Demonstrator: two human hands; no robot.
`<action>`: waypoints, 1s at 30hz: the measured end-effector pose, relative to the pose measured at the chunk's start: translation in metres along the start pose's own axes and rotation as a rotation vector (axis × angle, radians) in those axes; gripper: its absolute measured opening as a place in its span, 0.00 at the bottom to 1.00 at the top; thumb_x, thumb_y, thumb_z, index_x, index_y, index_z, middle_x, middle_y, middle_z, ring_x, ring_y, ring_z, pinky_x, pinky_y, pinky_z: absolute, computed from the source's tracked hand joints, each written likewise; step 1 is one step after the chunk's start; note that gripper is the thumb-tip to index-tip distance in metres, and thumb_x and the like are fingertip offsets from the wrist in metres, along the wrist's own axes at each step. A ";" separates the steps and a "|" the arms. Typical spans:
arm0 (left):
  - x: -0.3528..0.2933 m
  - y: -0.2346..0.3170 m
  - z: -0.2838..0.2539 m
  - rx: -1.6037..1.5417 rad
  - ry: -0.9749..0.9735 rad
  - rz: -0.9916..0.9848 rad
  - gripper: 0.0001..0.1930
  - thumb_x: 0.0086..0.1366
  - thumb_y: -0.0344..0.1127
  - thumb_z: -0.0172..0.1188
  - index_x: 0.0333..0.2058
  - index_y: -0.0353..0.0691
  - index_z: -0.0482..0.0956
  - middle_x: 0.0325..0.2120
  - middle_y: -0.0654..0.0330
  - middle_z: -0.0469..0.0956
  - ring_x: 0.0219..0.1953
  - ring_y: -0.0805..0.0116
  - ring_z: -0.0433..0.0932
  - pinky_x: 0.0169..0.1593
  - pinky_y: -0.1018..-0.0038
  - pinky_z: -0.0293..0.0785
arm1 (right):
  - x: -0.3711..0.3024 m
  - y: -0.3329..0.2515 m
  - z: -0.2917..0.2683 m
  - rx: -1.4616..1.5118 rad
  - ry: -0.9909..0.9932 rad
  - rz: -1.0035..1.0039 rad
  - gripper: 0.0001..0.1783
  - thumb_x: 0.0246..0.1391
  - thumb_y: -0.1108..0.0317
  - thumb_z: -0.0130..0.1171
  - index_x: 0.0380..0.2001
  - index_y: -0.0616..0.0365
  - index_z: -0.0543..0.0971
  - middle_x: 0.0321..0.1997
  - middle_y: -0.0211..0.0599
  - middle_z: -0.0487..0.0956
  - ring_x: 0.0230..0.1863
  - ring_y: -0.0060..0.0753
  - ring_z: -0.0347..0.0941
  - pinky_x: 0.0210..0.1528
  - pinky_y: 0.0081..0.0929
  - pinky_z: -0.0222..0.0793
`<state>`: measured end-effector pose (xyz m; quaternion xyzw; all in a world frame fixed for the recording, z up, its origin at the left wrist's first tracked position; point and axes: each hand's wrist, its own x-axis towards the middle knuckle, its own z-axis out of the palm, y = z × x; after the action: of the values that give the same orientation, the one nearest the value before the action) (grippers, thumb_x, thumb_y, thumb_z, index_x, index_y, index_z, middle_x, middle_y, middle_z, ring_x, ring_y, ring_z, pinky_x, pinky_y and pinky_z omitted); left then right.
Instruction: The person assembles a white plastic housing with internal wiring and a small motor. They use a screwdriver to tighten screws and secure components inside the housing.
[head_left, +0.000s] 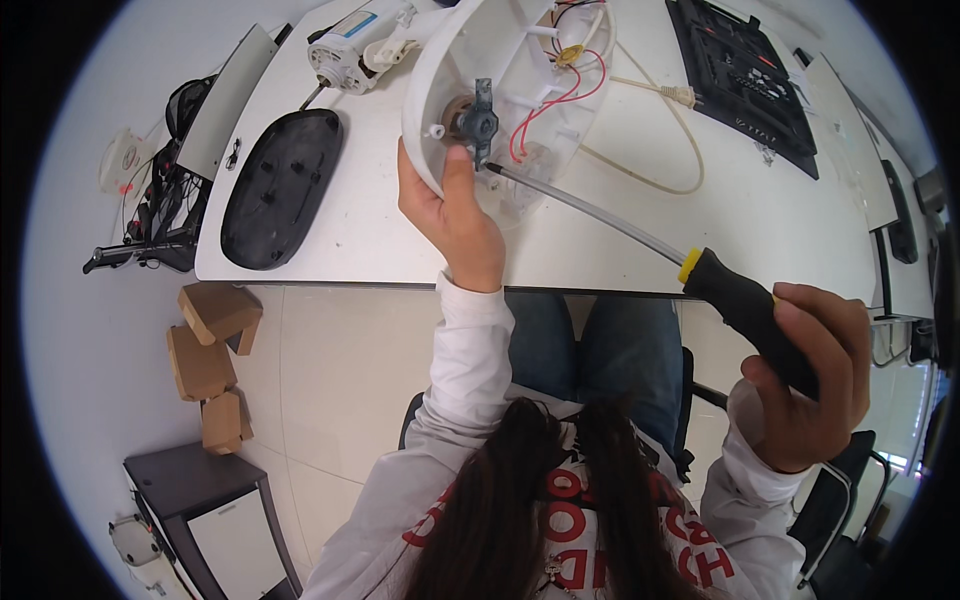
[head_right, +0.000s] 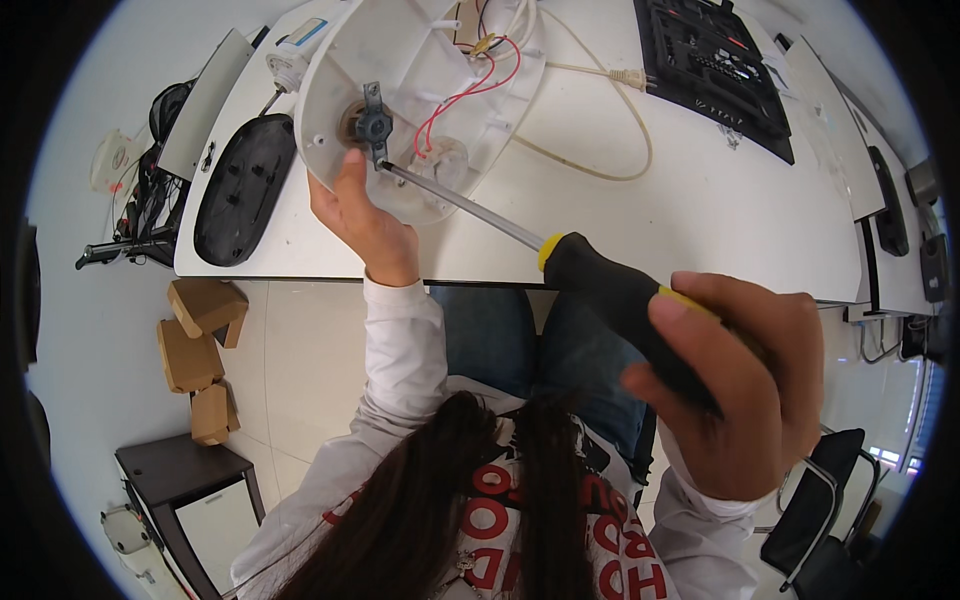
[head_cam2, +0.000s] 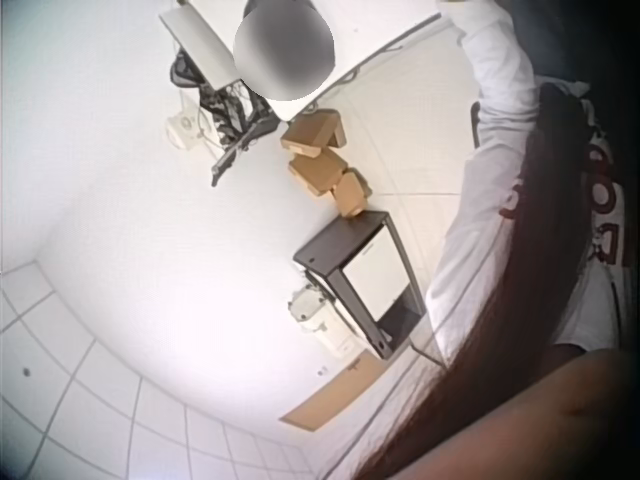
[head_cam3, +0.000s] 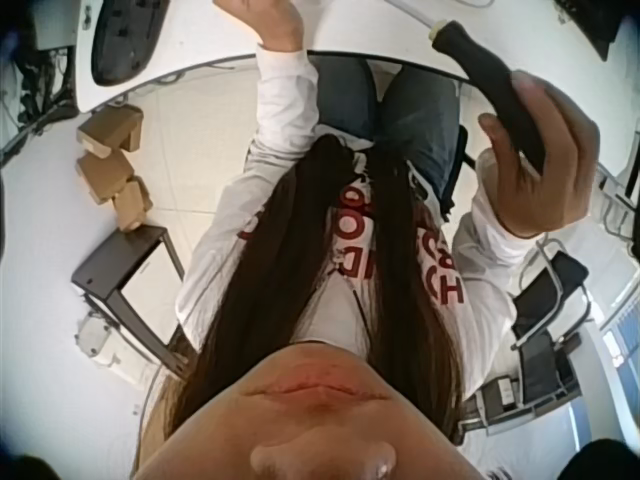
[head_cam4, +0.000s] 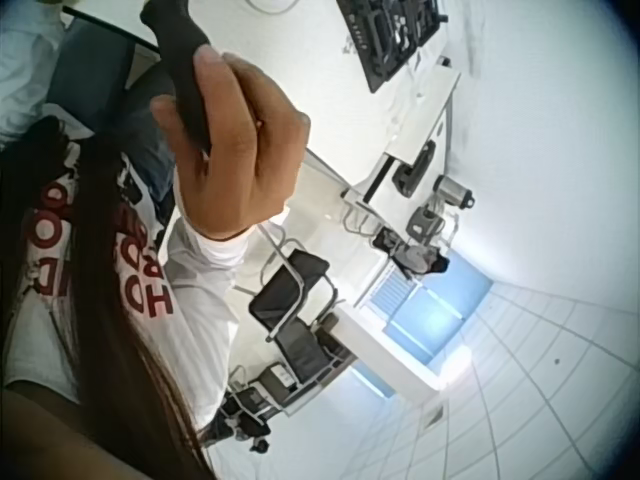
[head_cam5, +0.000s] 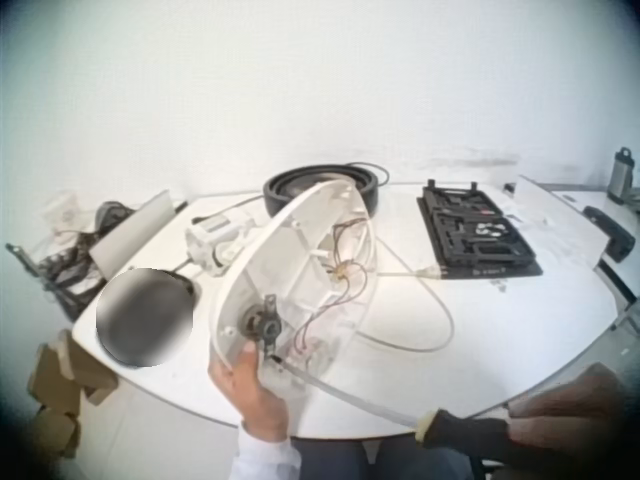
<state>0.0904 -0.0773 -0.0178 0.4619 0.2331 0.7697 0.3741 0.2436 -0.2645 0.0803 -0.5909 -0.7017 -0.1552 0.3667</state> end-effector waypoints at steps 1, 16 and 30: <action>0.000 0.000 0.000 0.004 0.000 -0.014 0.14 0.58 0.28 0.49 0.43 0.28 0.69 0.36 0.58 0.73 0.38 0.72 0.69 0.44 0.79 0.63 | 0.002 -0.001 -0.003 -0.028 0.000 -0.031 0.21 0.38 0.57 0.65 0.36 0.54 0.77 0.34 0.41 0.75 0.30 0.33 0.70 0.26 0.22 0.65; -0.001 0.004 0.000 0.053 0.031 -0.071 0.16 0.54 0.27 0.49 0.43 0.30 0.69 0.39 0.56 0.72 0.41 0.69 0.69 0.48 0.76 0.63 | 0.011 -0.007 -0.019 -0.187 -0.193 -0.288 0.17 0.39 0.71 0.65 0.36 0.55 0.74 0.40 0.42 0.72 0.31 0.35 0.70 0.28 0.25 0.66; 0.000 0.005 0.001 0.080 0.015 -0.041 0.20 0.52 0.26 0.46 0.46 0.26 0.66 0.40 0.54 0.71 0.42 0.68 0.69 0.48 0.78 0.62 | 0.000 0.026 -0.011 -0.282 -0.178 -0.610 0.21 0.35 0.75 0.64 0.37 0.50 0.72 0.43 0.35 0.74 0.21 0.31 0.62 0.16 0.18 0.59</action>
<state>0.0891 -0.0807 -0.0141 0.4656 0.2758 0.7556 0.3692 0.2720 -0.2650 0.0824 -0.4100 -0.8469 -0.3010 0.1553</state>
